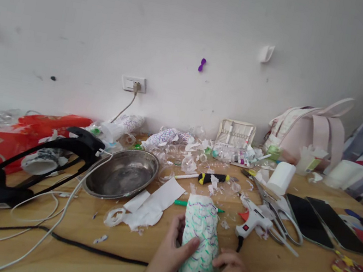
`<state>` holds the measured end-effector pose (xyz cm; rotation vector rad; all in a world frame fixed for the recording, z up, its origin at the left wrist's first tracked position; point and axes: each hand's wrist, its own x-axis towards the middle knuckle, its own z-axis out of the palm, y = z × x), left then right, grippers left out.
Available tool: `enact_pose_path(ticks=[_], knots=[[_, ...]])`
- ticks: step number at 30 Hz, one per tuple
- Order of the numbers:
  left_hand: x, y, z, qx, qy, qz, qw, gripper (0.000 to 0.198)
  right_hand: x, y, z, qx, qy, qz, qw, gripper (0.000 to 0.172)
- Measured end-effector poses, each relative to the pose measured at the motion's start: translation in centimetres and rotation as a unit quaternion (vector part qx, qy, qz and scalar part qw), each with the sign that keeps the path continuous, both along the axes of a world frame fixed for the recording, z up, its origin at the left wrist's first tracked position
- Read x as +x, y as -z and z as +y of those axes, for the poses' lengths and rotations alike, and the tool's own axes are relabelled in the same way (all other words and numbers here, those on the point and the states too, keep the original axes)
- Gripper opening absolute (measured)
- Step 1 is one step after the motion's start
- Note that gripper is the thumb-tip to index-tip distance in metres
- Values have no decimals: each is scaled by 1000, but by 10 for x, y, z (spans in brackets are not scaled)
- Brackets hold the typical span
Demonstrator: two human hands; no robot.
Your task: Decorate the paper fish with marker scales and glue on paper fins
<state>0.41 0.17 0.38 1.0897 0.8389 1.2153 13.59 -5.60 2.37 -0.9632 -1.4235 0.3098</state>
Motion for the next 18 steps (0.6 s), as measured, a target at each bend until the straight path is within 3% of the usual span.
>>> enact_pose_path(ticks=[7,12,18], knots=[[0,-4,-2,-2,-5,10,1000,56,10,3,1,4,2,-38,999,33],[0,-1,0,-6,-9,16,1000,55,13,2,1,0,15,-6,1000,30],[2,6,3,-2,-44,-6,999,71,5,1,-3,-9,27,60,998,30]])
